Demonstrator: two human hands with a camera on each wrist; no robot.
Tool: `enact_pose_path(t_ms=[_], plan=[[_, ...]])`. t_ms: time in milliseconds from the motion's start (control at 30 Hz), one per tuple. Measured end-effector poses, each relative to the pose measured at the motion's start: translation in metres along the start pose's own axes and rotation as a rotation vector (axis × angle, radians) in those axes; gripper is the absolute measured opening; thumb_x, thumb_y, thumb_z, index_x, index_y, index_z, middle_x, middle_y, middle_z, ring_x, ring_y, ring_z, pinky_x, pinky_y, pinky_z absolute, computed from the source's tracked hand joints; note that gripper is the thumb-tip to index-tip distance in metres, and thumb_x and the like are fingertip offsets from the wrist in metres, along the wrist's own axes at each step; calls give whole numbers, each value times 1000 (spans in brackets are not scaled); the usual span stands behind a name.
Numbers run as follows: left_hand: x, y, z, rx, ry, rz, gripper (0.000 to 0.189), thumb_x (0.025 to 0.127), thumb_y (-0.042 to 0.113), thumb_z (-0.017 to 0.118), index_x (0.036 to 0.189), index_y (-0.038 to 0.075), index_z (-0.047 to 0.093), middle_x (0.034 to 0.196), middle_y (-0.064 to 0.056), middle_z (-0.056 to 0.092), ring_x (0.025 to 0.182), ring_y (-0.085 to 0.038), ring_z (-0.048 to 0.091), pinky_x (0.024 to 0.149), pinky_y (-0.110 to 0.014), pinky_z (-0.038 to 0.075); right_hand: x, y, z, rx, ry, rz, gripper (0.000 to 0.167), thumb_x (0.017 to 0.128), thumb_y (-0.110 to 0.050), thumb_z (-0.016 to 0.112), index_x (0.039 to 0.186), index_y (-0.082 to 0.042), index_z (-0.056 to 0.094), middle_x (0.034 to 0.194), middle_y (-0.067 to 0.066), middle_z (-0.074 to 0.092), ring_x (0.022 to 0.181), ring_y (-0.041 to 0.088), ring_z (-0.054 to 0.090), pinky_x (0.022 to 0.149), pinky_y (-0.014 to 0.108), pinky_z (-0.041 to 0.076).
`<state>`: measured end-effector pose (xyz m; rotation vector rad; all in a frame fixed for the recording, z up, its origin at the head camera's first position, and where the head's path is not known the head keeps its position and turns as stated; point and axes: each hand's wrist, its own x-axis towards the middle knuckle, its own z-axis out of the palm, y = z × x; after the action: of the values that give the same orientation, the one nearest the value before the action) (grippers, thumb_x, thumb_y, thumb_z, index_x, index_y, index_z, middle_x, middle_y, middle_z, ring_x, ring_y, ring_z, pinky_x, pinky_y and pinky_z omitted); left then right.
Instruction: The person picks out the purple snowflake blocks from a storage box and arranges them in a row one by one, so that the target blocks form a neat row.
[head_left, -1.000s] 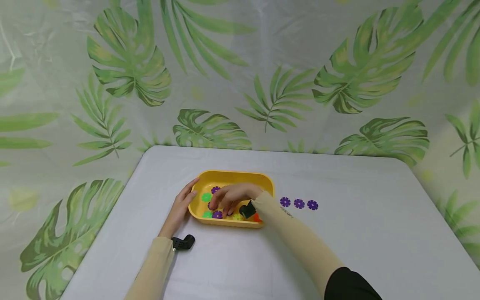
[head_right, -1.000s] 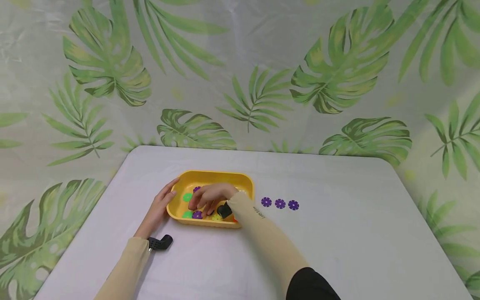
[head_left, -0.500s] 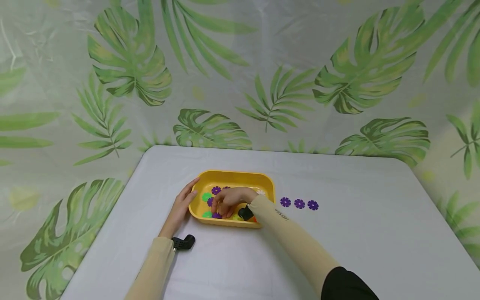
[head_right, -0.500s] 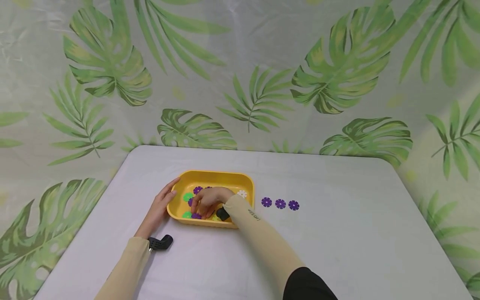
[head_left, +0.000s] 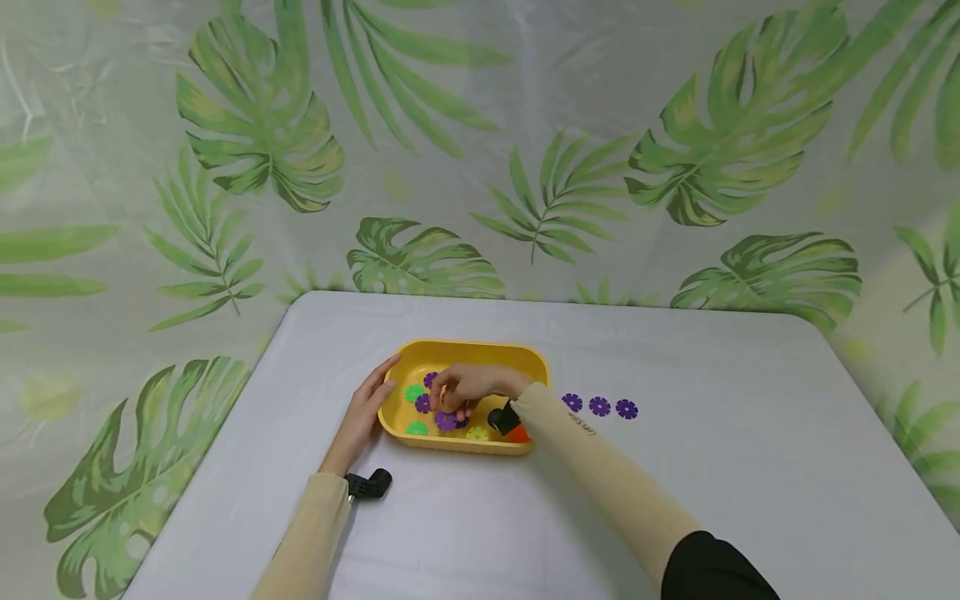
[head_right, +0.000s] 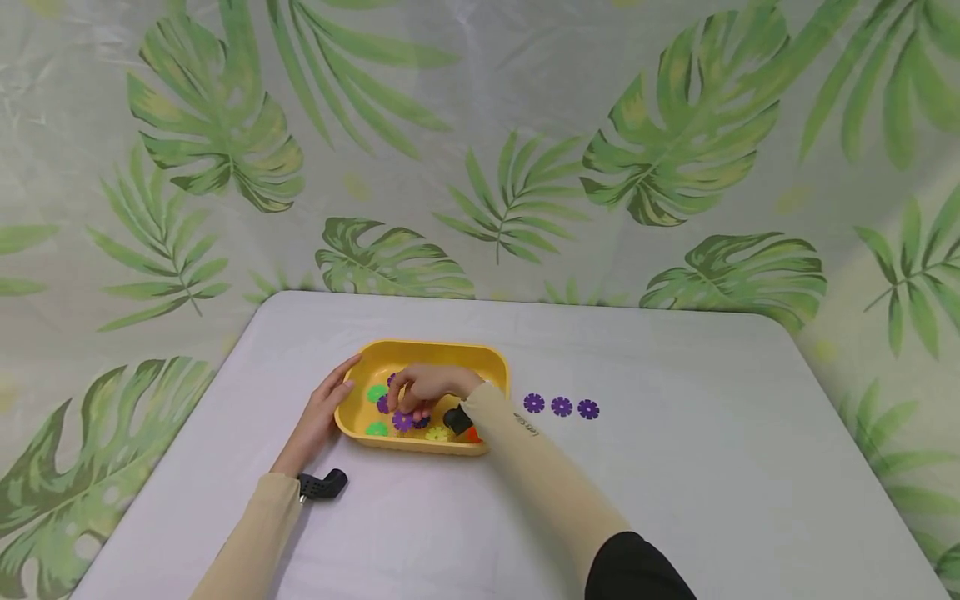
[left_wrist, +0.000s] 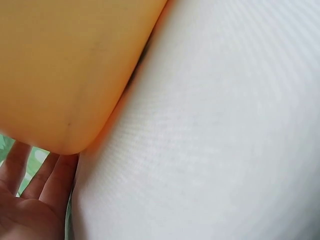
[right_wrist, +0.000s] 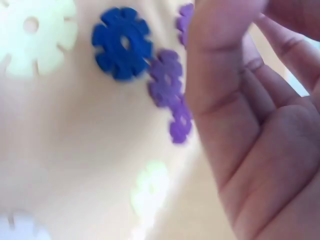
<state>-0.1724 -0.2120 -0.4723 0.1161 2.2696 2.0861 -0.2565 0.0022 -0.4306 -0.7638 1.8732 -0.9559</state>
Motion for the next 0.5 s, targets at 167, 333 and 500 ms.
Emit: enact_pose_path(t_ms=[167,333,500], plan=[[2,-2,0,-4,-8,2,45,104,16,39,149,11,35,155,-6,25,142,-22,19,115,-40,17,-34,7,-22,94,79,-68,15,93,0,53,106,5,60,73,6,57,57,13,52,58,26,50],[7,-17,-2,-13,3,16,44,105,17,39,149,16,36,155,-4,26,142,-21,19,115,-40,16,-82,33,-47,115,204,-106,16,94,-6,54,106,1,61,81,9,60,63,21,54,59,29,52],[10,-30,-4,-2,22,32,43,104,22,41,147,22,40,154,1,29,140,-17,23,114,-38,19,-135,76,-68,168,329,-59,21,97,-12,54,111,3,57,84,11,59,67,18,54,64,33,53]])
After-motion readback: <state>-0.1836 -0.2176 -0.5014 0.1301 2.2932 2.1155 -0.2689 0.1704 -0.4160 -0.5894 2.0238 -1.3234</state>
